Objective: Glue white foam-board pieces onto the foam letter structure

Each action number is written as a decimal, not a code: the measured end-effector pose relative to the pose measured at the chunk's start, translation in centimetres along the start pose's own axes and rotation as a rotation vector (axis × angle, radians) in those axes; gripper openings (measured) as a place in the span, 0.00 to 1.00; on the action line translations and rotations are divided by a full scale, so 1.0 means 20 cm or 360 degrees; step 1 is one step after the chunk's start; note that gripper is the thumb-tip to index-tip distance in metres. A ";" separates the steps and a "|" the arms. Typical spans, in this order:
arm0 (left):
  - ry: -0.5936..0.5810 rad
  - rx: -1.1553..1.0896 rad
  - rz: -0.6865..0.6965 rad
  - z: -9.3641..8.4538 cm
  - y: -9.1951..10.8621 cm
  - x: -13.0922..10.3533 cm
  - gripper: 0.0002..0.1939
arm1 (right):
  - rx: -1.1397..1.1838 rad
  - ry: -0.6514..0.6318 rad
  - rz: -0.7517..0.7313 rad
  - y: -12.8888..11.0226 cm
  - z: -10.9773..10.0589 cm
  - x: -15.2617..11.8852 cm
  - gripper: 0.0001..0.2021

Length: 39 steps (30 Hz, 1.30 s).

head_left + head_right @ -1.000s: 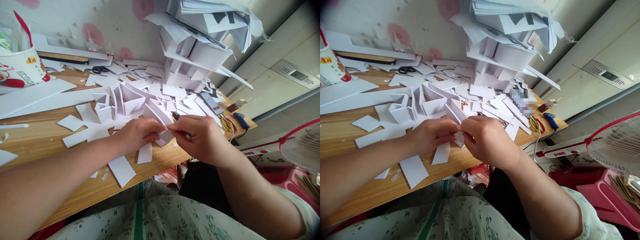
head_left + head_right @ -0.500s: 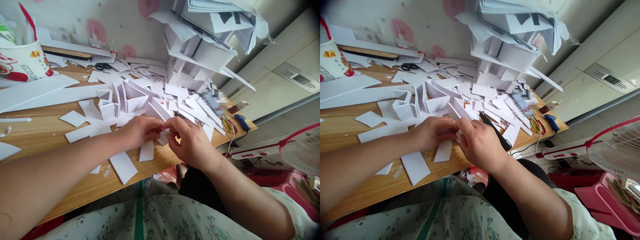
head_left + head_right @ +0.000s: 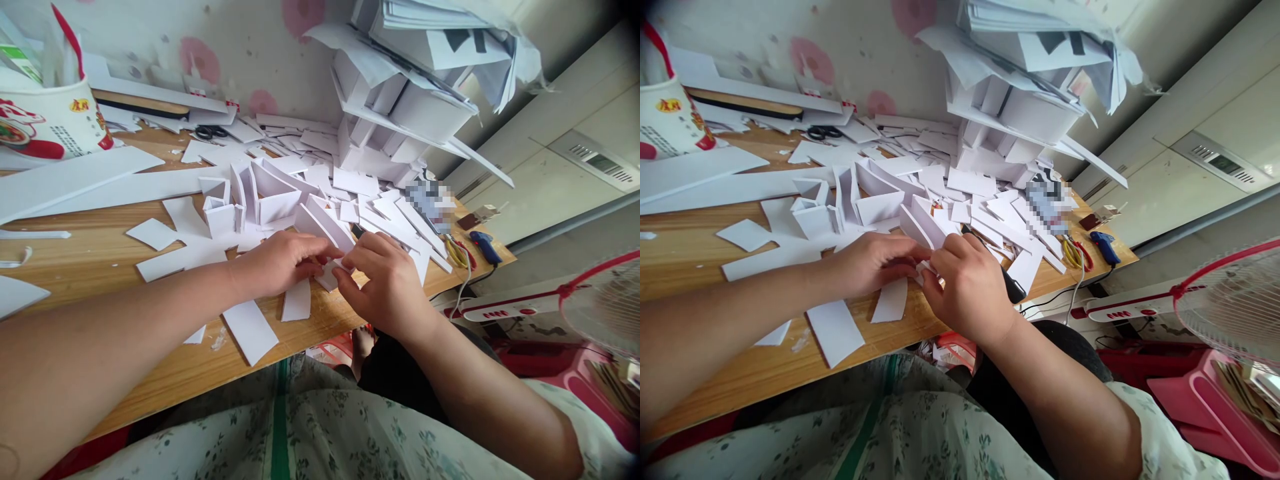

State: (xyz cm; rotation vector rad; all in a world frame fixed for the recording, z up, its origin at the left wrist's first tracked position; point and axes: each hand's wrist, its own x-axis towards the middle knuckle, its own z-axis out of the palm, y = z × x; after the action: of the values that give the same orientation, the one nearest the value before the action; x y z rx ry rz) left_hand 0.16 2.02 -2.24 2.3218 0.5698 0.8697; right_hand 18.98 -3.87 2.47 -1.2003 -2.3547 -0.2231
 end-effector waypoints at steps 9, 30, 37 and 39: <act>-0.0017 0.0037 -0.0058 0.00 0.01 0.01 0.09 | 0.0155 0.0014 0.0034 -0.01 0.05 -0.02 0.09; -0.0007 0.0074 -0.0015 0.01 0.00 0.00 0.12 | 0.0119 -0.0012 0.0029 0.02 0.07 -0.02 0.08; 0.0044 0.0047 0.0008 0.01 0.00 0.01 0.10 | 0.0039 -0.0072 -0.0002 0.02 0.08 -0.01 0.08; 0.0050 0.0025 0.0009 0.02 0.00 0.01 0.10 | 0.0032 -0.0064 -0.0019 0.01 0.08 -0.02 0.08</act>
State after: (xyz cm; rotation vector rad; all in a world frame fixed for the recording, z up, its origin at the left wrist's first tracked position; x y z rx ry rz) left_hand 0.54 2.05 -2.35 2.3288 0.5854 0.9086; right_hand 18.80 -3.34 0.88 -1.1918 -2.3935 -0.1806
